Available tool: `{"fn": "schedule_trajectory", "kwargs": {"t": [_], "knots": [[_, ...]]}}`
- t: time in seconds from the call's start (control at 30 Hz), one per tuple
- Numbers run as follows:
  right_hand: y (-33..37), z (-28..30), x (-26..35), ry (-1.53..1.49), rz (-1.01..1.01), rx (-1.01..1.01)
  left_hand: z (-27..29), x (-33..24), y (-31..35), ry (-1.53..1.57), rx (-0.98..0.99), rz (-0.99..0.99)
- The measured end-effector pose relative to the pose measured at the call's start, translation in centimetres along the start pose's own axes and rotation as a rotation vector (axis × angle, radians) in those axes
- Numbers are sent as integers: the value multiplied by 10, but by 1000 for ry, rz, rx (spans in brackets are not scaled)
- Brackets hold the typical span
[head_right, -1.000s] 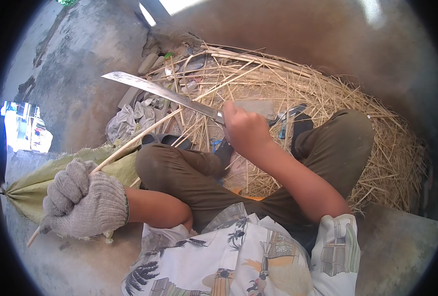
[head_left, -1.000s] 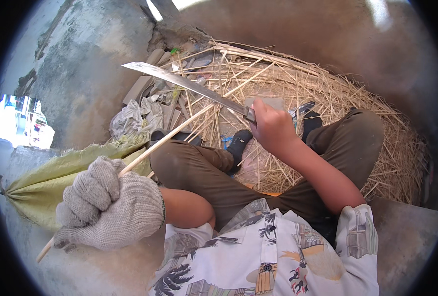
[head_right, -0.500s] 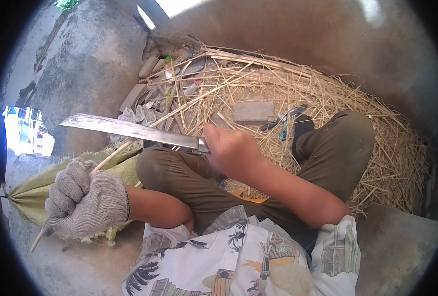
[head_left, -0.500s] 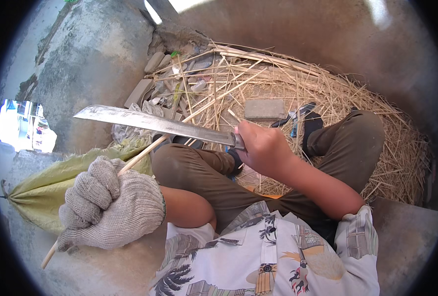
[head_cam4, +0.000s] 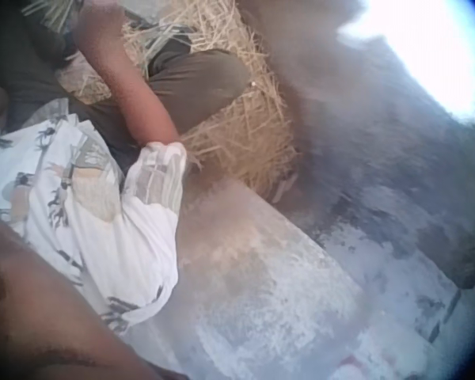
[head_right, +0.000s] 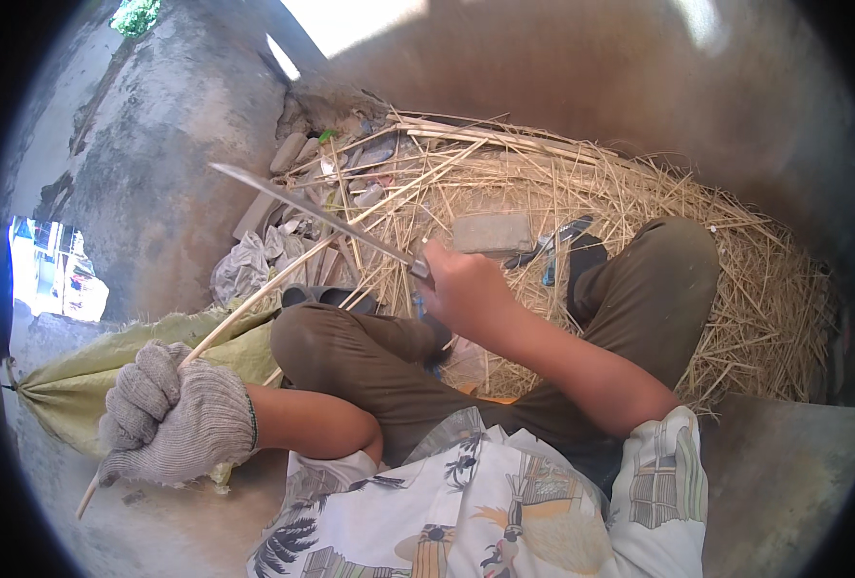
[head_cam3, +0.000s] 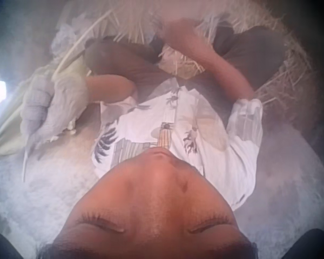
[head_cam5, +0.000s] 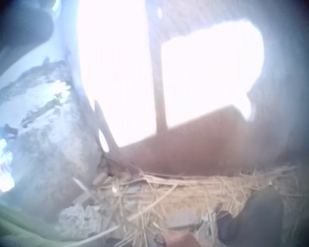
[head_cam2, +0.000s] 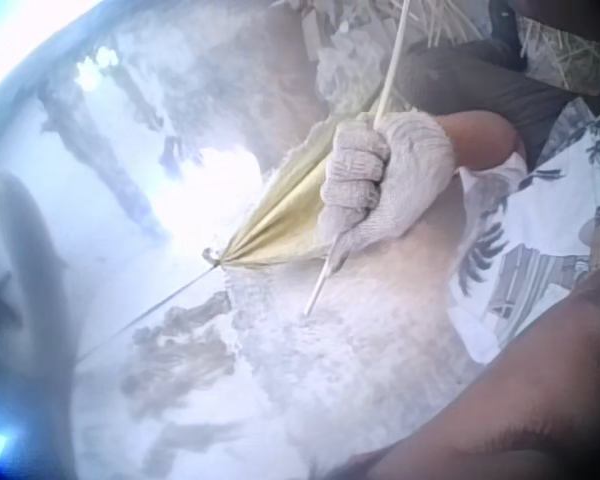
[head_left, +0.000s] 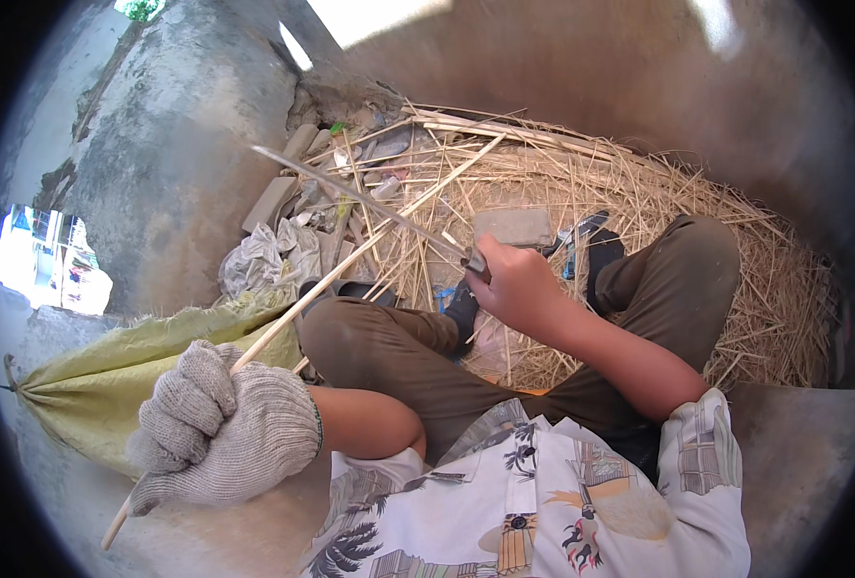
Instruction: The person sits on a straw-covered floor and uses a large knife to sharpen the ends of thin wooden sticks. They hold the sticks with a gloved hand and repeatedly scrape the blade along the wood to create a point, occasionally adjusting their grip and the stick's position.
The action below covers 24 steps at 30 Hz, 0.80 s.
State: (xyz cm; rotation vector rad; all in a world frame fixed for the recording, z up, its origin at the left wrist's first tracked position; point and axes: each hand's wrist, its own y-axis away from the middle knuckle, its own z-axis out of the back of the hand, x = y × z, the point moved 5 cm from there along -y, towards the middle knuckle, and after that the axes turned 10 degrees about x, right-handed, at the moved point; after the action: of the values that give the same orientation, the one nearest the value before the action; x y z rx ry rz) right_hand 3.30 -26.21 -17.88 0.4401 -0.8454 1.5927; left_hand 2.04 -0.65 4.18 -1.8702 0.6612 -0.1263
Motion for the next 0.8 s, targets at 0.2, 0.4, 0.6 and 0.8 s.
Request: {"fn": "schedule_trajectory", "kwargs": {"t": [0.2,0.4,0.6,0.8], "knots": [[2,6,10,103,124,-61,0,0,-1,109,53,-44],[0,2,-9,61,15,-25,-18,12,1,164,309,-13],[15,16,34,-51,237,-47,-33,47,14,84,286,-24],[-1,11,-5,-44,-69,-40,-35,10,15,197,395,-180]]}}
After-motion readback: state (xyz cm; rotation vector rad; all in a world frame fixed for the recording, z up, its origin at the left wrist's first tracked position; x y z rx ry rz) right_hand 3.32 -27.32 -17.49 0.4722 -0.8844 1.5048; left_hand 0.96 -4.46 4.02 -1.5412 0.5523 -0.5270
